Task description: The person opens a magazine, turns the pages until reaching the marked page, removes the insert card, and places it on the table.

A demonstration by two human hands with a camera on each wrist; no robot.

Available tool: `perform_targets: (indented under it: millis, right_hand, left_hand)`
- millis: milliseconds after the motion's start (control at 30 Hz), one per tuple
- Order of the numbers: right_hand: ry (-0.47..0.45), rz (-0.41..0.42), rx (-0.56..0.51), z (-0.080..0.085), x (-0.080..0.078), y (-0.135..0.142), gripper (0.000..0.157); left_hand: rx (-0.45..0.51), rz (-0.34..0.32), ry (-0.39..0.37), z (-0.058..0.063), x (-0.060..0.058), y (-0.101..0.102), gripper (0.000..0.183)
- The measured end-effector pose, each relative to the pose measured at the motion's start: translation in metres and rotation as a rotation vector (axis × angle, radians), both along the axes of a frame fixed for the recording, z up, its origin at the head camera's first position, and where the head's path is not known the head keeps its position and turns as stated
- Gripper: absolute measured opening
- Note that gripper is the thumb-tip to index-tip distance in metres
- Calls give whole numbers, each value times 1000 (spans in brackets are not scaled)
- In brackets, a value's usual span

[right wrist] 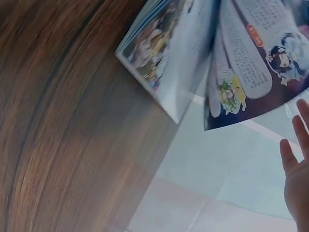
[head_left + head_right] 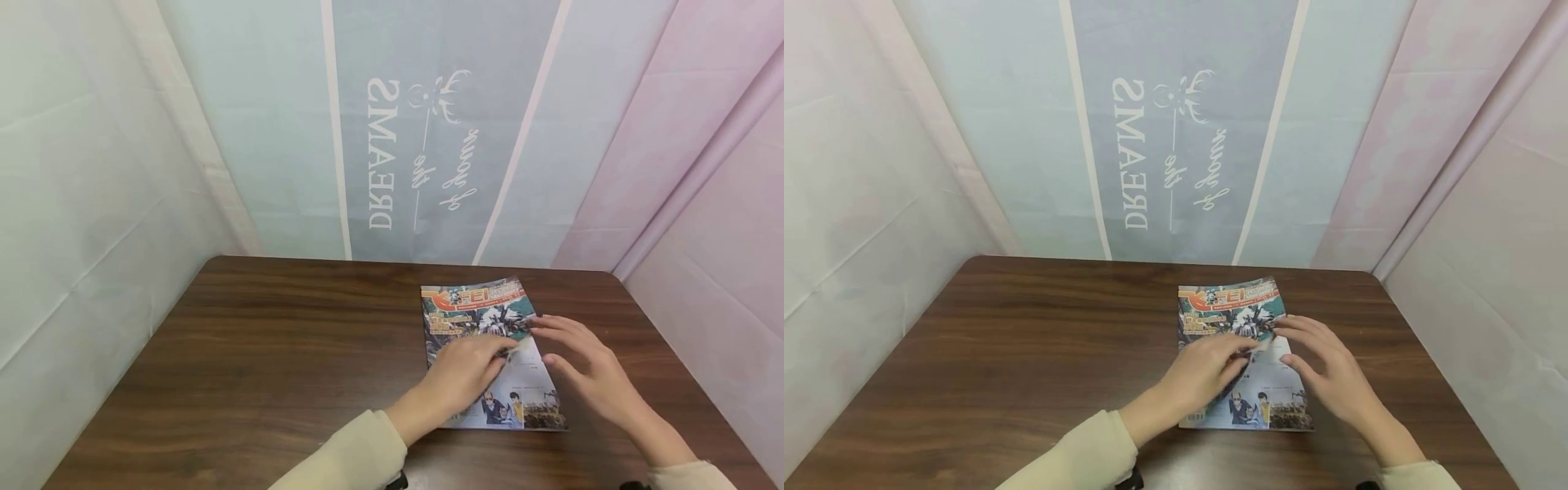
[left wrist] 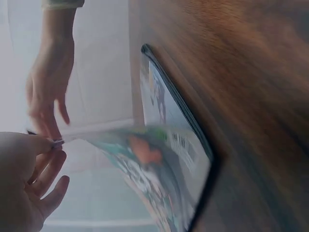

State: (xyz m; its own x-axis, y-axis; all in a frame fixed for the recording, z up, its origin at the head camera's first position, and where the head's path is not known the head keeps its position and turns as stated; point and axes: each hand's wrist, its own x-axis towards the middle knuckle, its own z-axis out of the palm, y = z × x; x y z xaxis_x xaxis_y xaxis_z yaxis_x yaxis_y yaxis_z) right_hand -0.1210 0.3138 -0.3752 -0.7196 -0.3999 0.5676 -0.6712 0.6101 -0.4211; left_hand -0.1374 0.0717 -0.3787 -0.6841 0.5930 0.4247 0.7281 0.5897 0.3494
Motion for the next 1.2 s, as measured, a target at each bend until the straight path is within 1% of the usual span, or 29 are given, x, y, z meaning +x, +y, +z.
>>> perform_targets:
  millis: [33, 100, 200, 267, 367, 433, 500, 600, 700, 833, 967, 1067, 1200]
  right_hand:
    - [21, 3, -15, 1, 1, 0, 44]
    - [33, -8, -32, 2, 4, -1, 44]
    - [-12, -46, -28, 1, 8, 0, 48]
    - [-47, -70, -15, -2, 11, 2, 50]
    - [-60, -84, 6, -7, 13, 4, 48]
    - [-67, -95, 22, -11, 14, 5, 47]
    - [-75, -103, 33, -14, 15, 6, 45]
    - [-101, -114, 48, -20, 16, 8, 43]
    - [-147, -125, 65, -25, 17, 12, 39]
    - [-202, -134, 86, -33, 17, 16, 35]
    - [-232, -131, 95, -41, 17, 16, 33]
    - [-234, -137, 103, -46, 17, 16, 35]
    - [-246, -141, 97, -53, 17, 19, 40]
  left_hand:
    - [25, 14, -18, -1, 0, -4, 35]
    - [74, 45, -51, -3, -1, -14, 38]
    - [156, 84, -101, -5, -1, -32, 46]
    - [202, 108, -158, -5, -2, -46, 52]
    - [252, 144, -216, -7, -4, -70, 63]
    - [286, 175, -241, -9, -4, -87, 69]
    - [325, 205, -249, -12, -4, -103, 75]
    - [363, 256, -270, -15, -1, -125, 81]
    - [378, 299, -293, -17, 5, -142, 84]
    - [379, 356, -306, -18, 12, -162, 84]
    - [366, 410, -309, -20, 17, -181, 86]
    - [347, 434, -312, -23, 22, -194, 87]
    - [328, 445, -329, -29, 30, -206, 89]
